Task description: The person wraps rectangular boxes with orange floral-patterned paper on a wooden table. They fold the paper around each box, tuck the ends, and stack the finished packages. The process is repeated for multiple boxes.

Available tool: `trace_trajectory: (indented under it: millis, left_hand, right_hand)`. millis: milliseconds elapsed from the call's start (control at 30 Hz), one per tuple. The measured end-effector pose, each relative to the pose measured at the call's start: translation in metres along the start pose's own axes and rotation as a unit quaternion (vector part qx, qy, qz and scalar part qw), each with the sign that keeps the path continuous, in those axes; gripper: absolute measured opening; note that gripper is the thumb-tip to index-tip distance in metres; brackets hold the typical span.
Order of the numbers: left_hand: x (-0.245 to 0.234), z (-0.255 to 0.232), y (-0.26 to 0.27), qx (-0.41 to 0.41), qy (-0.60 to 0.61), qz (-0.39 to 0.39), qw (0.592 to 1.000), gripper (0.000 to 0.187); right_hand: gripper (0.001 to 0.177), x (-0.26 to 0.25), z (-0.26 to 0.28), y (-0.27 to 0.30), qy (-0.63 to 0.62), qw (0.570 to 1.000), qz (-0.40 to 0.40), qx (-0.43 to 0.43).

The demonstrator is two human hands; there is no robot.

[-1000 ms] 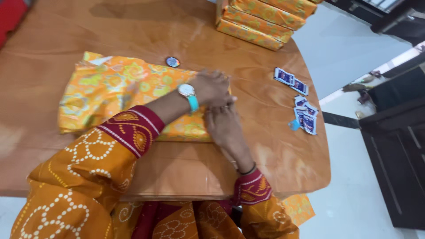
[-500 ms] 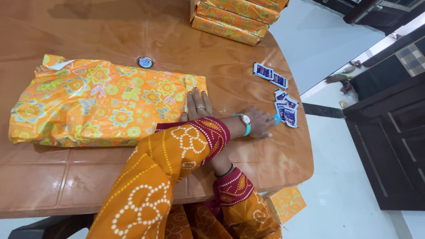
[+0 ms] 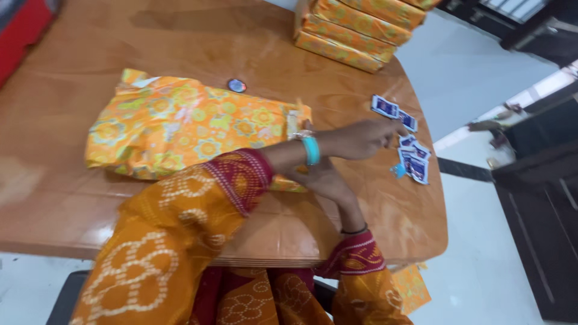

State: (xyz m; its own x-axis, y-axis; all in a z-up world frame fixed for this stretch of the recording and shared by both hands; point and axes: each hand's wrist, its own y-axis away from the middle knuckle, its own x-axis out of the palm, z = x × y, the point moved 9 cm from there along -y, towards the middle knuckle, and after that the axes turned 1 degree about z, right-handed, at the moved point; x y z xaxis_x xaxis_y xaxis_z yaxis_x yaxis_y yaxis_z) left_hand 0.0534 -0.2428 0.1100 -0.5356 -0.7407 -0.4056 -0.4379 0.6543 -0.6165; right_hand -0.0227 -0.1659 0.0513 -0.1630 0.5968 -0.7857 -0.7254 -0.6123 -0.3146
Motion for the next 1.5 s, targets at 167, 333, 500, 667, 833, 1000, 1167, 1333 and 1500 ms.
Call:
trace_trajectory:
  millis: [167, 333, 500, 667, 833, 1000, 1167, 1333, 1500]
  left_hand:
    - [-0.119, -0.043, 0.127, -0.055, -0.104, -0.104, 0.988, 0.043]
    - [-0.129, -0.026, 0.188, -0.186, -0.277, -0.051, 0.941, 0.041]
    - [-0.120, -0.018, 0.184, -0.215, -0.383, 0.006, 0.898, 0.045]
    - [-0.094, -0.070, 0.195, -0.089, -0.514, 0.028, 0.852, 0.036]
    - [-0.079, -0.089, 0.222, -0.091, -0.513, 0.040, 0.853, 0.028]
    - [-0.114, -0.065, 0.197, -0.116, -0.380, -0.104, 0.912, 0.044]
    - [-0.104, -0.030, 0.178, -0.140, -0.465, -0.062, 0.872, 0.025]
    - [-0.089, -0.035, 0.178, -0.113, -0.581, -0.065, 0.804, 0.021]
    - [-0.075, -0.055, 0.185, -0.122, -0.611, -0.057, 0.780, 0.031]
  right_hand:
    - [0.052, 0.000, -0.025, -0.001, -0.331, 0.942, -0.058, 0.016]
    - [0.050, 0.007, -0.044, 0.004, -0.452, 0.874, -0.112, 0.137]
    - [0.052, 0.004, -0.041, 0.005, -0.451, 0.872, -0.119, 0.148]
    - [0.057, -0.001, -0.028, 0.002, -0.312, 0.938, -0.089, 0.122]
    - [0.053, 0.008, 0.010, -0.012, 0.130, 0.991, 0.012, 0.037]
    - [0.068, 0.022, 0.024, -0.012, 0.256, 0.964, 0.046, 0.052]
    - [0.051, 0.007, 0.006, -0.004, 0.082, 0.996, 0.014, 0.022]
    - [0.056, -0.021, -0.024, -0.016, -0.006, 1.000, -0.015, 0.023]
    - [0.061, -0.006, -0.012, -0.025, 0.186, 0.978, 0.094, 0.029]
